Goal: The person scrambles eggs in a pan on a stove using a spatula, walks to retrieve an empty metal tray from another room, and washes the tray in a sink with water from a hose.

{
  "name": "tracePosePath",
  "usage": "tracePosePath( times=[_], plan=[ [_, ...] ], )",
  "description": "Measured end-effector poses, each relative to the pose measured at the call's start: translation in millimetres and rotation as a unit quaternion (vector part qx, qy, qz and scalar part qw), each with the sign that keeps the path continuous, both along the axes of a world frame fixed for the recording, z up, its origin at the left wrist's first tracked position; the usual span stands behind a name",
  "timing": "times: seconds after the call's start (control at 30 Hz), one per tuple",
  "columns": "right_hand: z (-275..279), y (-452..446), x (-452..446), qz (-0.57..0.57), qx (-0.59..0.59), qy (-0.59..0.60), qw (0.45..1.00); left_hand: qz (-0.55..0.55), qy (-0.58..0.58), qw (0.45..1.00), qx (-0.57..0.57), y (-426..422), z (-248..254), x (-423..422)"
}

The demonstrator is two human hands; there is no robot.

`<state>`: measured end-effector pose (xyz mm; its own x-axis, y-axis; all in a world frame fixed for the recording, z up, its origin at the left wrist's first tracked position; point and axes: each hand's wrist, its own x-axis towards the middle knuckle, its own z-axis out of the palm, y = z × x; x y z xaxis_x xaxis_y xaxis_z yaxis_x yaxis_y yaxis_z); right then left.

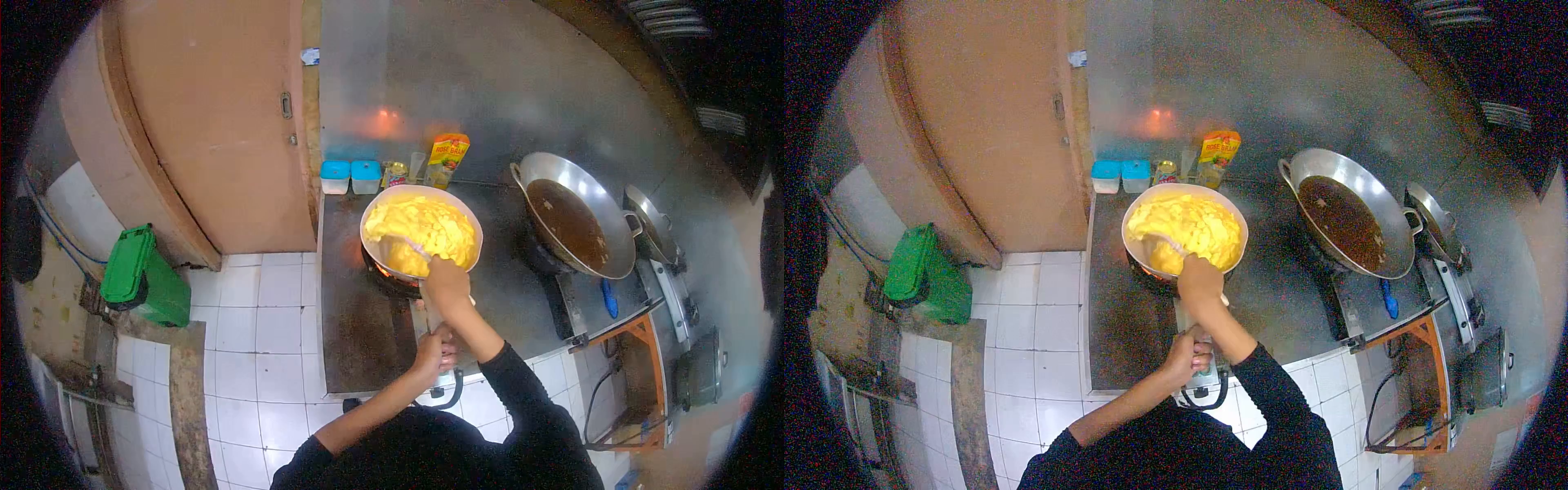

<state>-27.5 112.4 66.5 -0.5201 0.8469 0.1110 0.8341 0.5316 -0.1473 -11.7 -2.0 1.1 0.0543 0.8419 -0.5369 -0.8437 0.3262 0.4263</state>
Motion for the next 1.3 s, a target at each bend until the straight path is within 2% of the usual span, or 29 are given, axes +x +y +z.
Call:
tracePosePath(
  times=[0.1,0.3,0.4,0.43,0.5,0.63,0.7,0.83,0.9,1.03,1.13,1.2,1.23,1.3],
  plan=[
    [-2.0,16.4,4.3,-0.029,0.017,0.036,0.999,0.027,-0.017,0.999,-0.022,-3.8,16.5,-1.2],
    [9.2,57.4,-0.4,-0.092,0.040,0.061,0.993,0.008,-0.038,0.999,-0.020,-0.8,10.2,-3.1],
    [-3.5,83.2,-15.4,0.016,0.119,0.000,0.993,0.010,-0.036,0.999,-0.021,-1.1,12.2,-2.8],
    [-5.3,83.2,-18.0,0.014,0.118,0.000,0.993,0.007,-0.035,0.999,-0.022,-0.5,10.5,-2.1],
    [-4.0,78.9,-21.8,0.071,0.120,-0.085,0.987,0.016,-0.019,0.999,-0.025,0.6,5.3,-1.0],
    [32.6,65.9,0.8,0.137,0.088,-0.140,0.977,0.004,-0.045,0.999,-0.017,0.0,4.0,-2.5],
    [80.2,56.3,13.7,0.096,0.047,-0.192,0.975,-0.003,-0.066,0.998,0.010,-1.2,3.1,-3.5],
    [138.7,58.9,51.4,0.087,0.007,-0.165,0.982,0.007,-0.058,0.998,-0.019,-1.3,17.1,-3.1],
    [154.4,45.8,66.4,0.082,0.038,-0.174,0.981,0.023,-0.071,0.997,-0.016,0.2,10.7,-1.3],
    [132.1,24.8,72.6,0.056,0.041,-0.253,0.965,0.027,-0.059,0.998,-0.016,-0.4,9.7,-0.6],
    [78.0,36.3,75.7,0.076,0.075,-0.217,0.970,0.020,-0.060,0.998,-0.007,-3.1,13.0,-1.1],
    [57.5,45.5,76.2,-0.004,0.075,-0.198,0.977,0.017,-0.056,0.998,-0.005,-2.1,11.4,-0.6],
    [46.4,49.1,79.6,-0.001,0.075,-0.198,0.977,0.020,-0.057,0.998,-0.006,-2.3,10.0,-0.2],
    [29.4,58.3,87.9,-0.036,0.081,-0.122,0.989,0.014,-0.054,0.998,-0.003,-1.6,8.5,-0.3]
  ],
)
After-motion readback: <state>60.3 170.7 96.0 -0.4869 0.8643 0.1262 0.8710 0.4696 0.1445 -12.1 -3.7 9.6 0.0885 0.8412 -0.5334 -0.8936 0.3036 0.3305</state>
